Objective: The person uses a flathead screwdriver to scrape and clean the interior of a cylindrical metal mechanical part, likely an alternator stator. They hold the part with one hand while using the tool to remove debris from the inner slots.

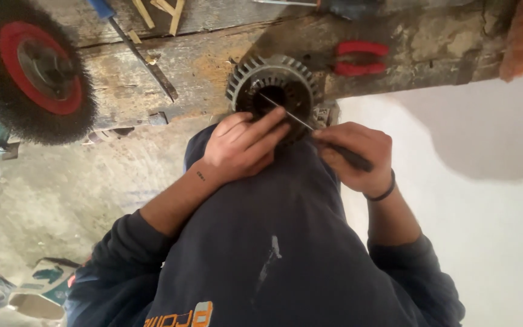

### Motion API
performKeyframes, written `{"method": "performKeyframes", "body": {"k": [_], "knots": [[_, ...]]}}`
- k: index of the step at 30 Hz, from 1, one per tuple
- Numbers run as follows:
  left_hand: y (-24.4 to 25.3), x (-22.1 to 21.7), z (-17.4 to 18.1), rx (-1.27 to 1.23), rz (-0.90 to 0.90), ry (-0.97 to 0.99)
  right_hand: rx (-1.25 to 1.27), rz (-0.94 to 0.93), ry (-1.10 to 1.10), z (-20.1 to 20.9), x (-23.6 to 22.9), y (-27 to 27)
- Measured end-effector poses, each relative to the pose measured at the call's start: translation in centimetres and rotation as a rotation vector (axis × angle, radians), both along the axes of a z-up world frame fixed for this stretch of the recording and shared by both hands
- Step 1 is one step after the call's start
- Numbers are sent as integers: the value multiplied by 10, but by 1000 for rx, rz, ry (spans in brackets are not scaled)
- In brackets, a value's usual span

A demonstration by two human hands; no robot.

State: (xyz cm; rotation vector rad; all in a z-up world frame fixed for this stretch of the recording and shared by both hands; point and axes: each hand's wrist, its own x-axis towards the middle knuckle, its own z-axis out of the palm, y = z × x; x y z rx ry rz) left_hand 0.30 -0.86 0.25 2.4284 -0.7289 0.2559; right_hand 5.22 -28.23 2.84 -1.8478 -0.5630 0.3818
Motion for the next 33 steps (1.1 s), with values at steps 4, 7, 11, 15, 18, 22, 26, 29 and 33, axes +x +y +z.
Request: {"method": "performKeyframes", "body": {"k": [4,7,11,15,18,22,26,29,33], "knots": [[-1,0,-1,15,16,-2,16,31,61,-5,10,-1],[-3,0,-2,40,34,-30,46,40,49,-6,18,0],[-6,0,-7,41,68,-93,-36,151,-116,15,33,16],[-7,-3,-14,18,80,-139,-84,258,-270,23,41,43],[-10,-4,-13,19,93,-150,-53,219,-205,9,53,47],[-14,-9,-20,19,115,-155,-91,292,-284,3,55,50],[-16,-11,-19,15,134,-129,-78,320,-367,1,52,53],[-16,-9,-11,35,142,-96,23,325,-435,5,44,38],[-15,-9,-1,59,135,-35,117,335,-546,22,36,13]]}}
